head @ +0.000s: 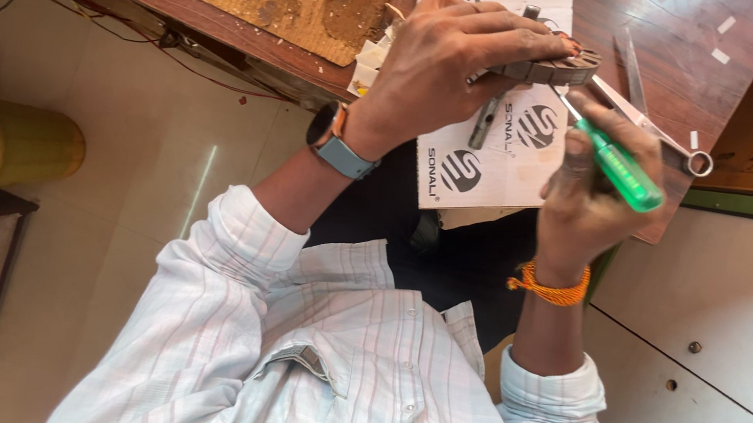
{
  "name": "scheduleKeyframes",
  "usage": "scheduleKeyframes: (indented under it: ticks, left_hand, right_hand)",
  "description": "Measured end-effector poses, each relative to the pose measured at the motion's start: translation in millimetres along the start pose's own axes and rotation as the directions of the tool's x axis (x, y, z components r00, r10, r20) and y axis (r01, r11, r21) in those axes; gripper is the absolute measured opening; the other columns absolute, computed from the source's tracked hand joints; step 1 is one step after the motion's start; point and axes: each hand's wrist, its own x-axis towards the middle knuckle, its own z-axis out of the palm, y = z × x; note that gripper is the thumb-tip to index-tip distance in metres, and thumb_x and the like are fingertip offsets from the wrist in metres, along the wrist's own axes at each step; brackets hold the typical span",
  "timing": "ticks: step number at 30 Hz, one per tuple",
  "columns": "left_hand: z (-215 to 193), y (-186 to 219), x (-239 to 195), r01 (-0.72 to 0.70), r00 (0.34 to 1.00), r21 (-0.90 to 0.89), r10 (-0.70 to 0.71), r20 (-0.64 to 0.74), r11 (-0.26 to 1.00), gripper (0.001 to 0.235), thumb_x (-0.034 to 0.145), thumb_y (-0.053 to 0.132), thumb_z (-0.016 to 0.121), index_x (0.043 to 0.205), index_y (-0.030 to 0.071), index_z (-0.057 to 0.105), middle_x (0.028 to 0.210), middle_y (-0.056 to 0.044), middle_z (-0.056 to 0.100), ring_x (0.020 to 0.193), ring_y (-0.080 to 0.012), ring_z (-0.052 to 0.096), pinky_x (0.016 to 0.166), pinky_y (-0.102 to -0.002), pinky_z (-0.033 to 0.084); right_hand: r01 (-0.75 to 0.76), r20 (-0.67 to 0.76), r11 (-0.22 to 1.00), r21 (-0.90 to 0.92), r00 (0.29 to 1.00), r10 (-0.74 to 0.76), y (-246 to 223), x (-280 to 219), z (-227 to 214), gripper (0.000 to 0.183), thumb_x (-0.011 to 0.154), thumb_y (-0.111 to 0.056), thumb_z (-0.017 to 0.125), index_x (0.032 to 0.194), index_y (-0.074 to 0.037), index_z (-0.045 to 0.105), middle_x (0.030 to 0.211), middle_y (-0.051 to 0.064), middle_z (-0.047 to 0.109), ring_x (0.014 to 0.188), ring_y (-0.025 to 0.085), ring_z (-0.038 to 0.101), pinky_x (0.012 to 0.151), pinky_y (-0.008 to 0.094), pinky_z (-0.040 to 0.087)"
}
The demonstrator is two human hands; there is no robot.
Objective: The person uses a green screwdriver to adjust a circular stator assembly, then cuts small white insulating strips with scissors and inserts them into the stator slots. The person repeats this process multiple times, handling the stator and tools throughout.
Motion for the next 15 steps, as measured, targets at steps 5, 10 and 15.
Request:
scheduleKeyframes:
  ticks: [5, 10, 15]
  left_hand:
    - [0, 7, 1, 0.02, 1.0, -0.003, -0.02, -0.001, 1.0, 0.04, 0.094, 0.028, 0.082, 0.131, 0.032, 0.069, 0.122, 0.012, 0.074, 0.111, -0.0074, 0.069, 0.085, -0.032, 0.043]
    - [-1, 8, -2, 0.014, 0.999, 0.012, -0.014, -0.032, 1.0, 0.042, 0.096, 0.027, 0.079, 0.135, 0.03, 0.066, 0.125, 0.011, 0.073, 0.115, -0.0093, 0.067, 0.09, -0.034, 0.044]
    - [-11, 0, -1, -0.01, 0.993, -0.035, 0.015, 0.118, 0.999, 0.058, 0.097, 0.028, 0.08, 0.149, 0.024, 0.052, 0.121, 0.003, 0.072, 0.112, -0.0173, 0.065, 0.094, -0.038, 0.042]
  right_hand:
    - [0.099, -0.043, 0.983, -0.157, 0.993, -0.107, -10, 0, 8, 0.041, 0.11, -0.033, 0.074, 0.121, 0.006, 0.066, 0.113, 0.019, 0.076, 0.088, 0.015, 0.071, 0.075, 0.023, 0.056]
    - [0.111, -0.117, 0.962, -0.251, 0.983, -0.144, -7, -15, 27, 0.038, 0.112, -0.033, 0.072, 0.119, 0.004, 0.064, 0.116, 0.018, 0.076, 0.105, 0.017, 0.075, 0.092, 0.027, 0.062]
    - [0.049, -0.244, 0.996, -0.078, 0.968, -0.066, -21, 7, 5, 0.034, 0.099, -0.029, 0.072, 0.107, 0.004, 0.066, 0.093, 0.015, 0.075, 0.056, 0.008, 0.051, 0.049, 0.021, 0.042]
